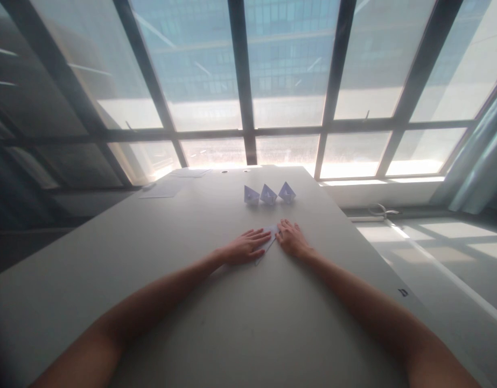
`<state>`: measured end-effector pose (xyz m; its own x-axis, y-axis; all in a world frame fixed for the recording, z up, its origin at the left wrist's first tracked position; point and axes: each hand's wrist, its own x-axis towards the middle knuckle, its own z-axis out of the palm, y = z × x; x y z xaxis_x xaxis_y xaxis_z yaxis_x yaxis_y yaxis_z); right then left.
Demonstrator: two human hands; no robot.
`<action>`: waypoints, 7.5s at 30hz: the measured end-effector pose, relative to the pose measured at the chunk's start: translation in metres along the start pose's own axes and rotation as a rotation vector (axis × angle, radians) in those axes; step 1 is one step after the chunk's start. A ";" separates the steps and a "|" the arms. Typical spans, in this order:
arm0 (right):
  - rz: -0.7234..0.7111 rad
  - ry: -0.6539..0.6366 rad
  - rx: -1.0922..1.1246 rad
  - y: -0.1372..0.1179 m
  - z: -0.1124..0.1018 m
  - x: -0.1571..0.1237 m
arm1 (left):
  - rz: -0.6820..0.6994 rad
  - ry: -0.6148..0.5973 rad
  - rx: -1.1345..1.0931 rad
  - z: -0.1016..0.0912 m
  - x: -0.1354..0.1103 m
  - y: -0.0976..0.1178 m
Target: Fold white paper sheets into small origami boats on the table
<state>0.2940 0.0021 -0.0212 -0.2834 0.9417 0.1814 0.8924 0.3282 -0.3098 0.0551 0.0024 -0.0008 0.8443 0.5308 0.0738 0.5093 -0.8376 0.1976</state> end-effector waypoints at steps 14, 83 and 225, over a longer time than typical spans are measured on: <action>-0.183 -0.065 0.040 -0.002 -0.002 -0.003 | 0.053 -0.004 -0.051 0.000 0.000 0.004; -0.025 -0.134 -0.061 -0.027 -0.006 -0.012 | 0.030 -0.052 -0.010 -0.002 -0.002 0.003; 0.206 -0.014 -0.036 -0.012 0.006 -0.008 | -0.016 -0.025 -0.044 -0.001 -0.001 0.004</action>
<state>0.2836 -0.0088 -0.0245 -0.0981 0.9896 0.1048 0.9439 0.1259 -0.3053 0.0563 -0.0013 0.0010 0.8401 0.5404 0.0461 0.5156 -0.8221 0.2417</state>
